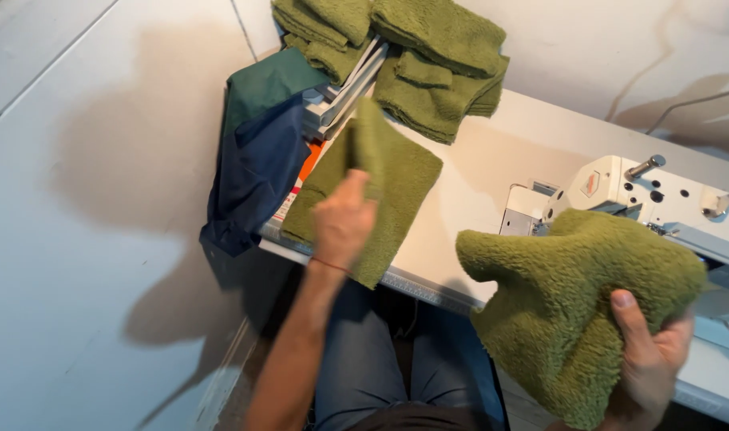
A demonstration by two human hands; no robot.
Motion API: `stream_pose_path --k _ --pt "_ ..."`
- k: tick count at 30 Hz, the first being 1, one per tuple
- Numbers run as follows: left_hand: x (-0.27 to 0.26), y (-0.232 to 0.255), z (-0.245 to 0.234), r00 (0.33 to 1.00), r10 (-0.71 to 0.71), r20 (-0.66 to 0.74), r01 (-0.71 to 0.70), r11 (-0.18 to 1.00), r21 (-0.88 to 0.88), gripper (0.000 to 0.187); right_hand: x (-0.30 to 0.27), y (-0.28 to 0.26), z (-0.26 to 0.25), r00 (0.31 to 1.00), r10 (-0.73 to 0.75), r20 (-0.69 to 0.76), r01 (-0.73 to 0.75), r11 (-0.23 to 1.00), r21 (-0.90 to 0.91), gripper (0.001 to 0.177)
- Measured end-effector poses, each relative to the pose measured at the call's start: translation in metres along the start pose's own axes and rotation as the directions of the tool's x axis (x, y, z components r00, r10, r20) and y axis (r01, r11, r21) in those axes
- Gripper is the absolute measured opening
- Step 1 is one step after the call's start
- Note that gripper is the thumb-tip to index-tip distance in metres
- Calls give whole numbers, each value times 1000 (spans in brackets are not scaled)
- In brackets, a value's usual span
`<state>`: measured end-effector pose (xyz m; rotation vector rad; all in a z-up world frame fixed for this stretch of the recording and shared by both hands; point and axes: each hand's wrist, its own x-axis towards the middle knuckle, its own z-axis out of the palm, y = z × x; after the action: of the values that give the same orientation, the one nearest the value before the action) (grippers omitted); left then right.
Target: Inspecting green fabric pieces and using scissors to trim the edges of one piece.
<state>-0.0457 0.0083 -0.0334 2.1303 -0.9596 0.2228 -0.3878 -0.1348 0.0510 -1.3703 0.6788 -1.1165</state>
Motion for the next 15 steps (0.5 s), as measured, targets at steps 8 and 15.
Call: stream_pose_path --k 8,15 --pt "-57 113 80 944 329 -26 -330 935 -133 30 0 -16 -39 983 -180 35 184 974 -135 47" --pt "-88 119 101 887 339 313 -193 889 -416 44 5 -5 -75 987 -160 15 158 945 -286 42"
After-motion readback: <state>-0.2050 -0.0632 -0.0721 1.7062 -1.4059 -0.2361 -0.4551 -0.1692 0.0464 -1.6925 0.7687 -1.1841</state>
